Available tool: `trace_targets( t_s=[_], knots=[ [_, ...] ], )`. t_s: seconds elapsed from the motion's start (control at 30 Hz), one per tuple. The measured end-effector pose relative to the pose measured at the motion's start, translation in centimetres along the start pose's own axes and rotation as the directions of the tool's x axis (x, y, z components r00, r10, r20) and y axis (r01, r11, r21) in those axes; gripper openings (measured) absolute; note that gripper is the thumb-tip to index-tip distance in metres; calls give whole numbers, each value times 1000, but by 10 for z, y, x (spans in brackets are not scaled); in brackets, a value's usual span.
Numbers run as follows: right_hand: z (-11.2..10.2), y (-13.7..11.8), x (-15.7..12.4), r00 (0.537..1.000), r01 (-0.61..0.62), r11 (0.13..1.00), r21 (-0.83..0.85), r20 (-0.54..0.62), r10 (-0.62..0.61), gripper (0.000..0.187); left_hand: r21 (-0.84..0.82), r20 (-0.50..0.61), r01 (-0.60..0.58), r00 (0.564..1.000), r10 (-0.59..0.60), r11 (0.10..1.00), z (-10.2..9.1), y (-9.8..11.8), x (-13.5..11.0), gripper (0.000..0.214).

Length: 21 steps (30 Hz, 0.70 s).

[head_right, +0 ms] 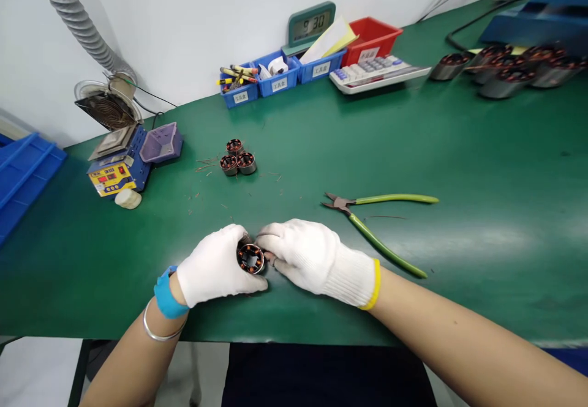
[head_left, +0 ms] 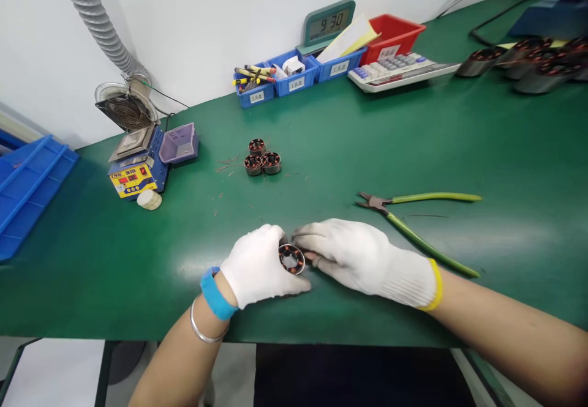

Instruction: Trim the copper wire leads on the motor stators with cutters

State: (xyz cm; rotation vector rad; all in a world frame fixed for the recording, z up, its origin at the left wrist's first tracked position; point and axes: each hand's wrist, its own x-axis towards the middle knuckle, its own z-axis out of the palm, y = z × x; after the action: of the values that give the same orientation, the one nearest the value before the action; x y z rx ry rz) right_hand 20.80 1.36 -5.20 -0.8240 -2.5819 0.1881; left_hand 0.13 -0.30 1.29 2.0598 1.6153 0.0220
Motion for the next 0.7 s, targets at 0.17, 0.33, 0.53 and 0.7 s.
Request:
trace_targets(
  t_s=[0.17, 0.33, 0.53, 0.7],
  knots=[
    [-3, 0, 3, 995, -75, 979, 189, 86, 59, 36, 4, 10, -20, 1000, 20, 1000, 5, 0, 5, 42],
    [-4, -5, 7, 952, -279, 932, 233, 196, 236, 34, -6, 26, 2, 1000, -2, 1000, 2, 0, 5, 42],
    [-9, -17, 13, 898, -430, 868, 248, 216, 384, 37, 25, -21, -56, 998, 56, 998, 4, 2, 6, 43],
    [-13, -18, 12, 816, -572, 783, 246, 269, 511, 35, 92, -91, -103, 990, 111, 990, 7, 4, 6, 41]
  ],
)
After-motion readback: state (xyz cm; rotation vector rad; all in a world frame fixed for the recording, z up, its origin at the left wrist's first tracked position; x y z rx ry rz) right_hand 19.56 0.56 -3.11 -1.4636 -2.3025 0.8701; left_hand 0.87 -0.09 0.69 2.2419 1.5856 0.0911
